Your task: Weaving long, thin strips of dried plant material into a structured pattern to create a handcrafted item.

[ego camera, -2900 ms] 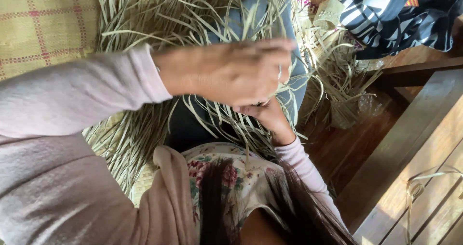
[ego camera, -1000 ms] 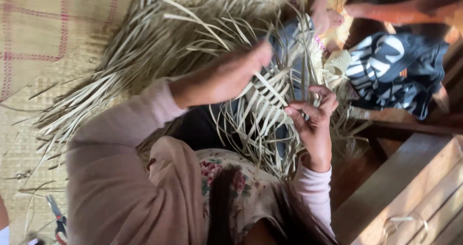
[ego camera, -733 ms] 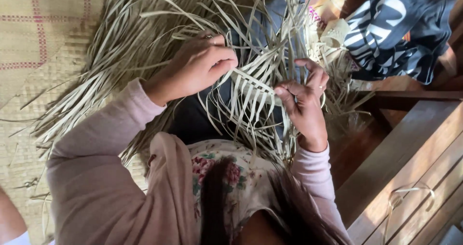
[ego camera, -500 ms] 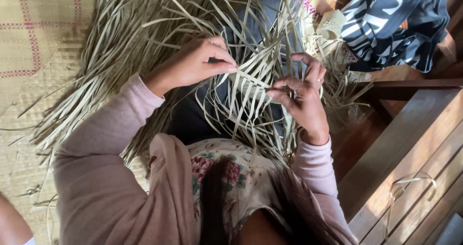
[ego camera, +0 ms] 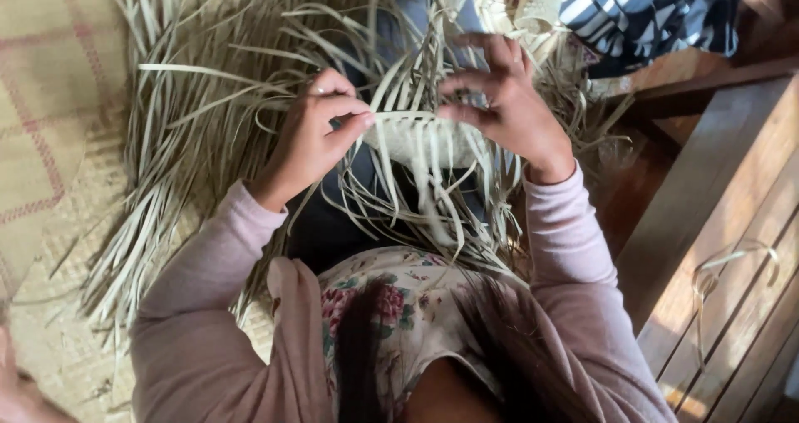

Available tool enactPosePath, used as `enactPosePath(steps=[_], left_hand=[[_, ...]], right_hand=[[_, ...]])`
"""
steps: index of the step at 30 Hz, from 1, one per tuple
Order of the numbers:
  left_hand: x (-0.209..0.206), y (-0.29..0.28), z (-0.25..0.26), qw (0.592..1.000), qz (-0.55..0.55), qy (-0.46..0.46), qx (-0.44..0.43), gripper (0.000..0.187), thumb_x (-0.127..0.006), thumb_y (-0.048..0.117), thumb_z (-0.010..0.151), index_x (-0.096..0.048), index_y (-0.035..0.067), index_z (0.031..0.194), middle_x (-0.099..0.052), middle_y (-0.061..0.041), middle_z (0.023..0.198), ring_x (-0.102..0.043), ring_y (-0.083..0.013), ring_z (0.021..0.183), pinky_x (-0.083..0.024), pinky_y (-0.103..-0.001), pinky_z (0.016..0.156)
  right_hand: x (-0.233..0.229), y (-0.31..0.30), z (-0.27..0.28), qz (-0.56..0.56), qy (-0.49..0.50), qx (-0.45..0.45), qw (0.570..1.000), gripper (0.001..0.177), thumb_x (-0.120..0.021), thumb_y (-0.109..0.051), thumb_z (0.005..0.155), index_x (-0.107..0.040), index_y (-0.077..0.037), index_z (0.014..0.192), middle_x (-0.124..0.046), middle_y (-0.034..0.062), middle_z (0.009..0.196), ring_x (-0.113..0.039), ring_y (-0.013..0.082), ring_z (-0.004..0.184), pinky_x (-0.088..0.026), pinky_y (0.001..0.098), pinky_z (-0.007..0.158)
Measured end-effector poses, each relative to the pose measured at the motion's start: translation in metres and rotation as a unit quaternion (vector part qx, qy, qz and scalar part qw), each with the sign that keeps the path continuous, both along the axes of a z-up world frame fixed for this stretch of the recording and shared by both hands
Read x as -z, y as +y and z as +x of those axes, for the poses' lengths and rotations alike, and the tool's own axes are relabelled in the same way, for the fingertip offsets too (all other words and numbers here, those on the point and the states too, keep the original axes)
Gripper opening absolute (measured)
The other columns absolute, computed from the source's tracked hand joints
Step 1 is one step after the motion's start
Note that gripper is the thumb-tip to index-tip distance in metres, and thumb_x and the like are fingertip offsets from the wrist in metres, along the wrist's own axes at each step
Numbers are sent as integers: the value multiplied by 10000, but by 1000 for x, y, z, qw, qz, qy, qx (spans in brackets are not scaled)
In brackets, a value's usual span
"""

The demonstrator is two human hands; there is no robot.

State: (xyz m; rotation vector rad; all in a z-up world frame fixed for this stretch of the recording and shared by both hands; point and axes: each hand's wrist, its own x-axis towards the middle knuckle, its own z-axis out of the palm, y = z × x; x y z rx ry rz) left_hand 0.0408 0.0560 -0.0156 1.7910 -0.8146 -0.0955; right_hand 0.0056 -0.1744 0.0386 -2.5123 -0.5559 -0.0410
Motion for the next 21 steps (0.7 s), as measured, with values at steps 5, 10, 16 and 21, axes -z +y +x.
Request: enactPosePath(steps=[5, 10, 16, 21], left_hand=[[-10, -9, 13, 994, -1, 87, 69, 57, -567, -2, 813, -555, -58, 810, -450, -78, 839, -410, -156, 685, -333, -234, 594], [-9, -23, 20, 980, 12, 173, 101, 90, -622, 55, 812, -603, -3, 746, -477, -109, 786, -457, -196, 791, -368, -288, 747], [-4, -21, 17, 967, -42, 243, 67, 97, -607, 14, 817, -569, -42, 748, -447, -98, 784, -426, -161, 798, -350, -288, 760], [-4, -10, 13, 968, -59, 241, 32, 94, -574, 19, 817, -576, -50, 754, -448, -117, 807, -406, -172, 804, -335, -295, 751]], right_hand=[[-112, 47, -15, 480, 264, -282, 788, 286, -463, -253, 920, -519, -31, 1091, -591, 122, 1100, -621, 237, 1039, -498, 371, 1043], [-95, 38, -47, 530, 235, -240, 779, 354, -481, -307, 913, -463, -66, 1172, -544, 94, 1174, -576, 237, 1118, -475, 379, 1080], [-69, 61, -55, 565, 264, -311, 717, 490, -511, -387, 903, -381, -123, 1294, -476, 51, 1285, -510, 235, 1237, -440, 389, 1137], [-34, 57, -51, 553, 290, -390, 677, 591, -534, -440, 895, -328, -163, 1375, -432, 20, 1359, -467, 232, 1317, -417, 396, 1174]])
